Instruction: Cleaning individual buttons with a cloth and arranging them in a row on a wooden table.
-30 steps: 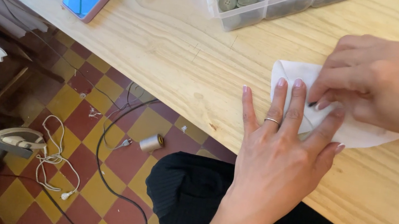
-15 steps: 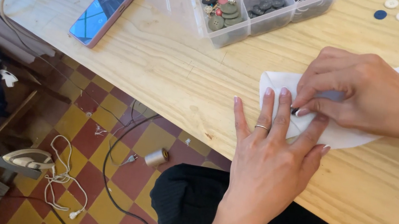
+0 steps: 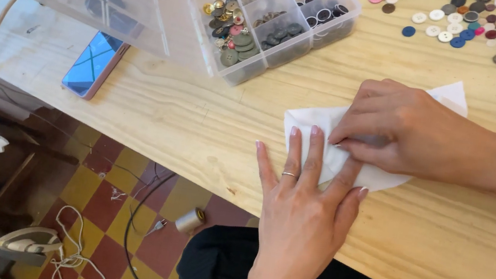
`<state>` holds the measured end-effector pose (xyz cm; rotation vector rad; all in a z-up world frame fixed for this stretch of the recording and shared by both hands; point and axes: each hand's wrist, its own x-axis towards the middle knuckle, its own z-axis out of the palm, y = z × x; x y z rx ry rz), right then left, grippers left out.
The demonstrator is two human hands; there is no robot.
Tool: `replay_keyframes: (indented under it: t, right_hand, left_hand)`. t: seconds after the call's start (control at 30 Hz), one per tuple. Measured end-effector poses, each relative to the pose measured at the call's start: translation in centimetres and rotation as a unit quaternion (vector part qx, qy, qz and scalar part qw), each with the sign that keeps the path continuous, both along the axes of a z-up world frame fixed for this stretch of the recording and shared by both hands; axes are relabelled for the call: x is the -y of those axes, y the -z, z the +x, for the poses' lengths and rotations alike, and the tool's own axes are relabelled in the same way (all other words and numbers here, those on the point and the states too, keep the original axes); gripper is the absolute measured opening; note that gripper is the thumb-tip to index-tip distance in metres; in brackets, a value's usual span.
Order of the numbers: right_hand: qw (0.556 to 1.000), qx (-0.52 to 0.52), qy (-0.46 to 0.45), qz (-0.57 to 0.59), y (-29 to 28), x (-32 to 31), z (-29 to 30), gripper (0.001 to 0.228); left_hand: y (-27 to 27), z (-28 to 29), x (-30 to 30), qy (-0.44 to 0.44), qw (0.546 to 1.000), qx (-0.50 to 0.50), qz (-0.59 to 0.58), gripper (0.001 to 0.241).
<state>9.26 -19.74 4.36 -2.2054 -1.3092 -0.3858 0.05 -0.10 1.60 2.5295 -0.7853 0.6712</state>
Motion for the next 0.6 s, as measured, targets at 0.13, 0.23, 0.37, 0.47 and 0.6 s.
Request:
replay_keyframes:
  t: [0.13,0.23,0.37,0.47,0.6]
  right_hand:
    - [0.996,-0.065,0.064,0.006,0.8,1.1,0.8,0.008]
    - [0.991,-0.108,0.075,0.008,0.6,0.4,1.0,0.009]
    - [0.995,-0.085,0.013,0.045,1.0,-1.5,0.8,0.009]
    - [0.996,-0.064,0.035,-0.042,1.0,0.1,1.7,0.01]
    - [0.998,-0.007,0.028,-0.049,1.2,0.1,1.3,0.005]
  left_hand:
    - [-0.1,0.1,0.0,0.002,1.0,-0.002,-0.002,0.036]
    - [0.1,0.1,-0.1,0.001,1.0,-0.003,-0.001,0.037]
    - [0.3,0.2,-0.1,0.004,1.0,-0.002,-0.003,0.033]
    - [0.1,0.2,-0.1,0.006,1.0,-0.01,-0.005,0.036]
    - [0.4,0.3,-0.1,0.003,1.0,0.003,-0.022,0.034]
